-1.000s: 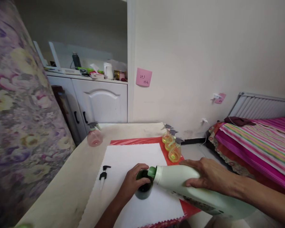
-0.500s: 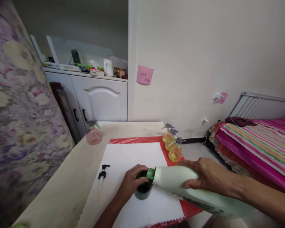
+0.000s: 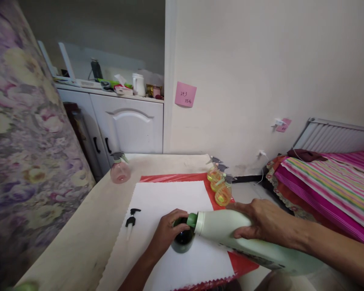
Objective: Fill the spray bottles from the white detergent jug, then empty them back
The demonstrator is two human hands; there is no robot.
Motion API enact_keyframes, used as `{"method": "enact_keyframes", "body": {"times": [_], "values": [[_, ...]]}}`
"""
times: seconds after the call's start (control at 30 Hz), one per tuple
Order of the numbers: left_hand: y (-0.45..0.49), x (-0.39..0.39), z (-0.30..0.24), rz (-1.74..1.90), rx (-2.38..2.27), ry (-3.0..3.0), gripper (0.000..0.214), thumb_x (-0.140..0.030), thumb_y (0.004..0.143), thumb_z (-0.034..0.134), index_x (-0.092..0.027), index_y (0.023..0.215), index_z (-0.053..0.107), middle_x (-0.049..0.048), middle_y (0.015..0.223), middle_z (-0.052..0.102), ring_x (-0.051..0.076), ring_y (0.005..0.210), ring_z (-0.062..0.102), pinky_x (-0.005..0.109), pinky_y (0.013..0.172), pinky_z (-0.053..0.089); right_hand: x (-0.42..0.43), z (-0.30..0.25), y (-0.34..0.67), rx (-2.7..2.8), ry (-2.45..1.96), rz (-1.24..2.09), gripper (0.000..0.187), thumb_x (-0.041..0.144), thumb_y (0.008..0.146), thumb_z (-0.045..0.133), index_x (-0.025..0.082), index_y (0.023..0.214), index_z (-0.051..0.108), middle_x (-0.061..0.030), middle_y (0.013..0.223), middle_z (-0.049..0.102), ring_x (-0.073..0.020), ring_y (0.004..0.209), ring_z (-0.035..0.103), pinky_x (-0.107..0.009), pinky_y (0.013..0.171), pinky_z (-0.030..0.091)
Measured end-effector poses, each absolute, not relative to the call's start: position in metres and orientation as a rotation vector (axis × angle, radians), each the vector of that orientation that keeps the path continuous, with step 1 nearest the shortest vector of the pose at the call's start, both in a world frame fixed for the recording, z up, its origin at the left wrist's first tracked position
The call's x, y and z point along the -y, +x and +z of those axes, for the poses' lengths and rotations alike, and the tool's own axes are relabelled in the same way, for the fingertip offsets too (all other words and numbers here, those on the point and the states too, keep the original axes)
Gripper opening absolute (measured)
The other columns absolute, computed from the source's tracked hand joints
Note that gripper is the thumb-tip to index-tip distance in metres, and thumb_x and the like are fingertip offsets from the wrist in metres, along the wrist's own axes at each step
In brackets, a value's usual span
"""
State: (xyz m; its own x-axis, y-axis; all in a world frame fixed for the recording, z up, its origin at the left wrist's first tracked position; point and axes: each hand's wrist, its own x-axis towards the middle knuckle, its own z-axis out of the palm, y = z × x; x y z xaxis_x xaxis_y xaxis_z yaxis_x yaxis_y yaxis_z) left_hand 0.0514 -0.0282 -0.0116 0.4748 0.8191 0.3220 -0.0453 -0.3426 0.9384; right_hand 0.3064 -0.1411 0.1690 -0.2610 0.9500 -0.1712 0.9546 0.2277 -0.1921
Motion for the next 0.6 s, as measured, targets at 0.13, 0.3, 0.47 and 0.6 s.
{"method": "enact_keyframes", "body": {"times": [0.13, 0.3, 0.47, 0.6], "values": [[0.051, 0.029, -0.012, 1.05, -0.684, 1.727, 0.017, -0.015, 0.071, 0.07, -0.021, 0.086, 0.073, 0.0031, 0.089, 0.07, 0.02, 0.087, 0.063, 0.03, 0.082, 0.046, 0.141, 0.173, 0.302, -2.434, 1.852, -0.462, 0.056, 0.063, 0.086, 0.049, 0.022, 0.123, 0.057, -0.005, 0.073, 0.068, -0.0184, 0.059, 0.061, -0.025, 0.053, 0.037], [0.051, 0.03, -0.013, 1.051, -0.686, 1.748, 0.016, -0.015, 0.071, 0.069, -0.022, 0.085, 0.073, 0.0029, 0.089, 0.07, 0.02, 0.087, 0.063, 0.029, 0.082, 0.046, 0.143, 0.177, 0.299, -2.446, 1.821, -0.445, 0.056, 0.063, 0.087, 0.048, 0.019, 0.12, 0.058, -0.0044, 0.068, 0.066, -0.0166, 0.054, 0.056, -0.025, 0.05, 0.032], [0.052, 0.03, -0.014, 1.055, -0.69, 1.751, 0.016, -0.015, 0.071, 0.069, -0.022, 0.085, 0.072, 0.0028, 0.088, 0.069, 0.02, 0.086, 0.063, 0.029, 0.082, 0.046, 0.144, 0.178, 0.297, -2.437, 1.833, -0.403, 0.055, 0.064, 0.086, 0.049, 0.019, 0.117, 0.06, -0.0045, 0.066, 0.063, -0.0173, 0.054, 0.057, -0.026, 0.05, 0.03], [0.051, 0.03, -0.014, 1.057, -0.686, 1.748, 0.015, -0.016, 0.071, 0.069, -0.022, 0.085, 0.072, 0.003, 0.088, 0.069, 0.02, 0.086, 0.063, 0.029, 0.081, 0.046, 0.143, 0.18, 0.295, -2.443, 1.813, -0.403, 0.054, 0.064, 0.087, 0.047, 0.02, 0.115, 0.06, -0.004, 0.064, 0.062, -0.0168, 0.052, 0.054, -0.027, 0.05, 0.03]]}}
